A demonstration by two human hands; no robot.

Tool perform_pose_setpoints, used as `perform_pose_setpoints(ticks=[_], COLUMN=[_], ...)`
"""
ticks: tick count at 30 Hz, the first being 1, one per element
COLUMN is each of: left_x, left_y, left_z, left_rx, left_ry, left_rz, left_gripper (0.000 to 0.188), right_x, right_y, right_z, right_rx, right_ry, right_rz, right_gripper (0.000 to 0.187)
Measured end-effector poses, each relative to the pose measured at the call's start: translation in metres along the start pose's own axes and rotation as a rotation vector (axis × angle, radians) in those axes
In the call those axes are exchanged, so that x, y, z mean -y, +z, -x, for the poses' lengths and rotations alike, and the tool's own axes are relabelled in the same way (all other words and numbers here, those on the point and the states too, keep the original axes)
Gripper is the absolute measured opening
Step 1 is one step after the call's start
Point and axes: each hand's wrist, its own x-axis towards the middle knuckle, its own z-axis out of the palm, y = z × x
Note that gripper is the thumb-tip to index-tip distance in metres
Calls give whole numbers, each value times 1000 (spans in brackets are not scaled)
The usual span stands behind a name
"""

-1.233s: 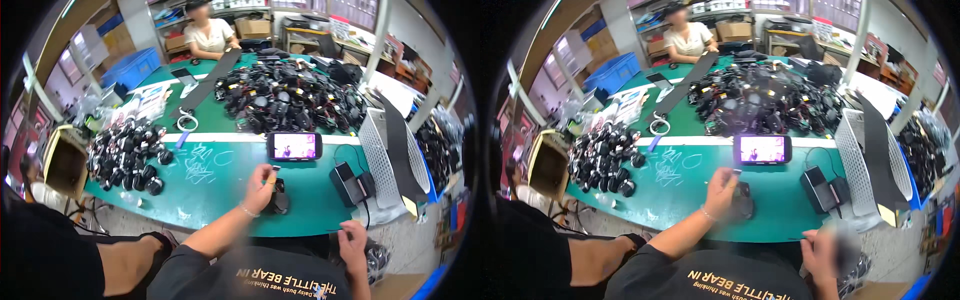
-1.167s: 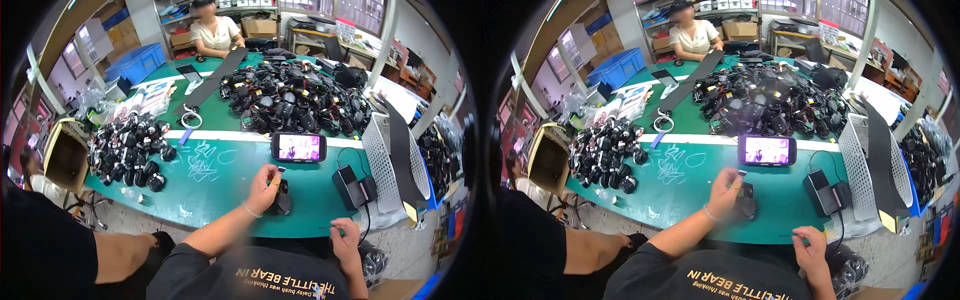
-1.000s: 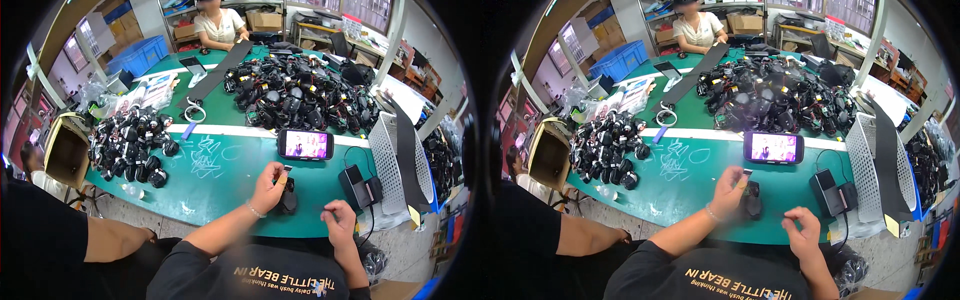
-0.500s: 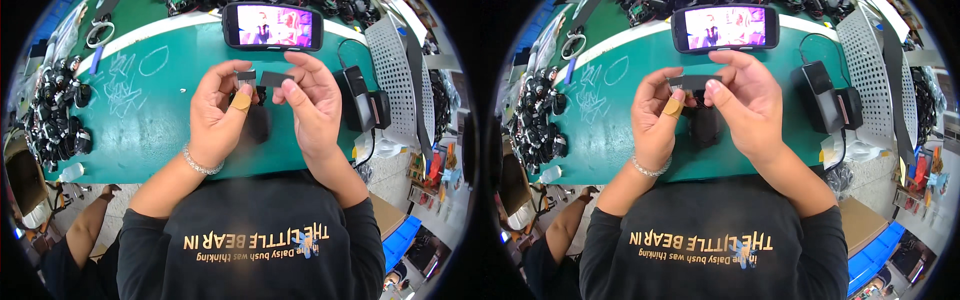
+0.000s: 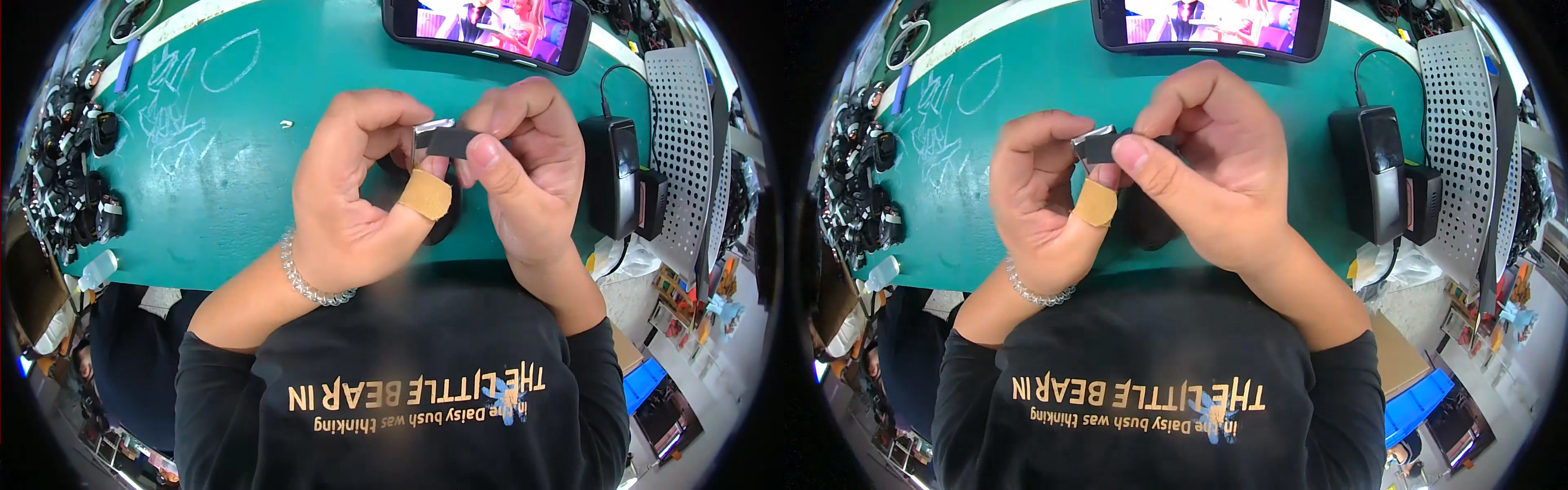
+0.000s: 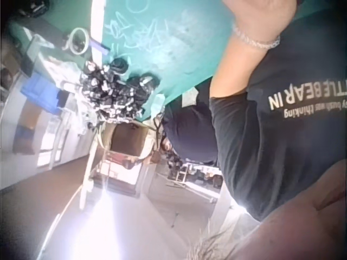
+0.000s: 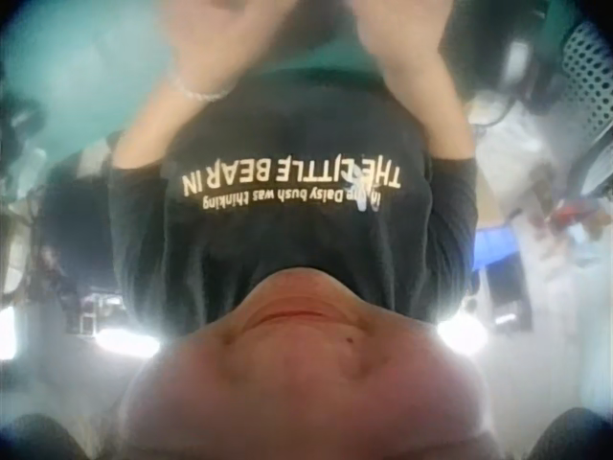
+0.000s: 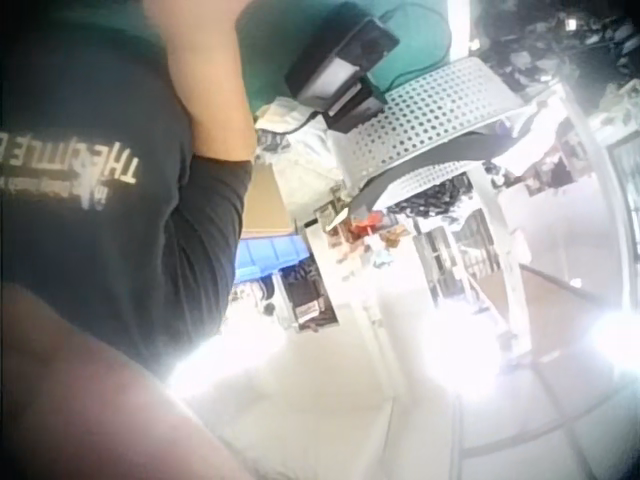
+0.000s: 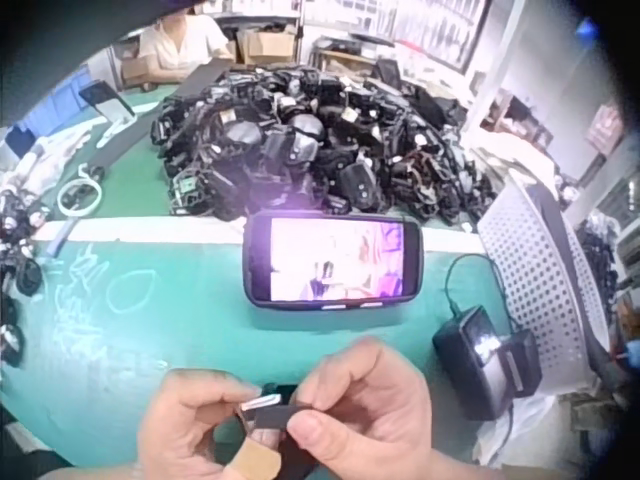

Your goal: The person assembles small electronic devices by inserting a battery into the casing and securing it with a black adhesive strip. They handle multiple units one at a time, picking them up from a pile on the table, performing the assembly, and placing them back down.

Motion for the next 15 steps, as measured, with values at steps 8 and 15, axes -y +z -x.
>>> perform_pose_setpoints(ticks=[8,15], left_x=[-7,-9], left_y=[-6,-8], left_z=[0,-1], left_rx=[109,178], left_ry=[-28,147], left_rz=[-142,-230], left_gripper=[41,42], right_x=[0,-1], right_y=[-8,-7], right_z=[-1,0], right_rx=[118,103], right_ry=[-101,-96], right_rz=[223,219], right_gripper=[26,28])
